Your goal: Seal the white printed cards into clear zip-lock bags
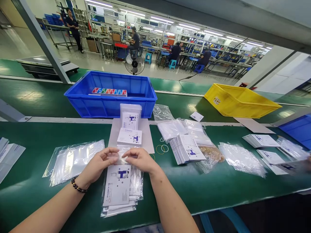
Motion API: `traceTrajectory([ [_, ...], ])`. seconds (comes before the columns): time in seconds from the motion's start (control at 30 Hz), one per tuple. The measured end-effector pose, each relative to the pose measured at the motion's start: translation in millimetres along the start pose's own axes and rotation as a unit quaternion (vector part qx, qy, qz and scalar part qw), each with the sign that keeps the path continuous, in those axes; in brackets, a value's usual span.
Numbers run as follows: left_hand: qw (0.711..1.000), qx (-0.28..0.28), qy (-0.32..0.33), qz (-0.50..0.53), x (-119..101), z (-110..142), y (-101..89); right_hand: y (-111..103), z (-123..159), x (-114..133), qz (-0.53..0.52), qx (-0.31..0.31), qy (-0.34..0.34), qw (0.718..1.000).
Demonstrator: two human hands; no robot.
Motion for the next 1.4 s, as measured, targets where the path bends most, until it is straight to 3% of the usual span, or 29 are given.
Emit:
traceTrajectory([
  [0.1, 1.0, -0.002, -0.028, -0.003, 1, -1, -0.3, 0, 0, 0, -0.033, -0.019, 0.018, 0.999],
  [0.23, 0.999, -0.021, 0.005, -0.035, -1, 0, -0.6, 2, -1, 4, -0.009, -0.031, 0.037, 0.999],
  [0.37, 0.998, -0.021, 0.029, -0.056, -1, -1, 0.0, 5, -2, 11, 0.055, -0.067, 0.009, 0.996],
  [0.53, 1.0, -0.005, 0.013, -0.003, 0, -1, -0.6, 2, -2, 9, 0.039, -0.095, -0.002, 0.995],
  [0.9, 0.983, -0.058, 0.098, -0.142, -6, 2, -9.5, -1, -3, 4, 0.029, -0.097, 0.024, 0.995],
  [1.17, 0.994, -0.019, 0.046, -0.098, -3, 0, -5.1, 1, -1, 10, 0.068, -0.095, -0.003, 0.993],
  [1.4, 0.992, -0.02, 0.061, -0.107, -3, 1, -5.5, 3, 0, 11, 0.071, -0.09, 0.003, 0.993],
])
Point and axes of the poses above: each hand's wrist, its own z-axis away from the middle knuckle, its own y-axis out of the palm, x = y × z, the point moved 2 cm from there along -z, towards the middle knuckle, and after that the axes turned 10 degrees about z, right-handed, at the moved point
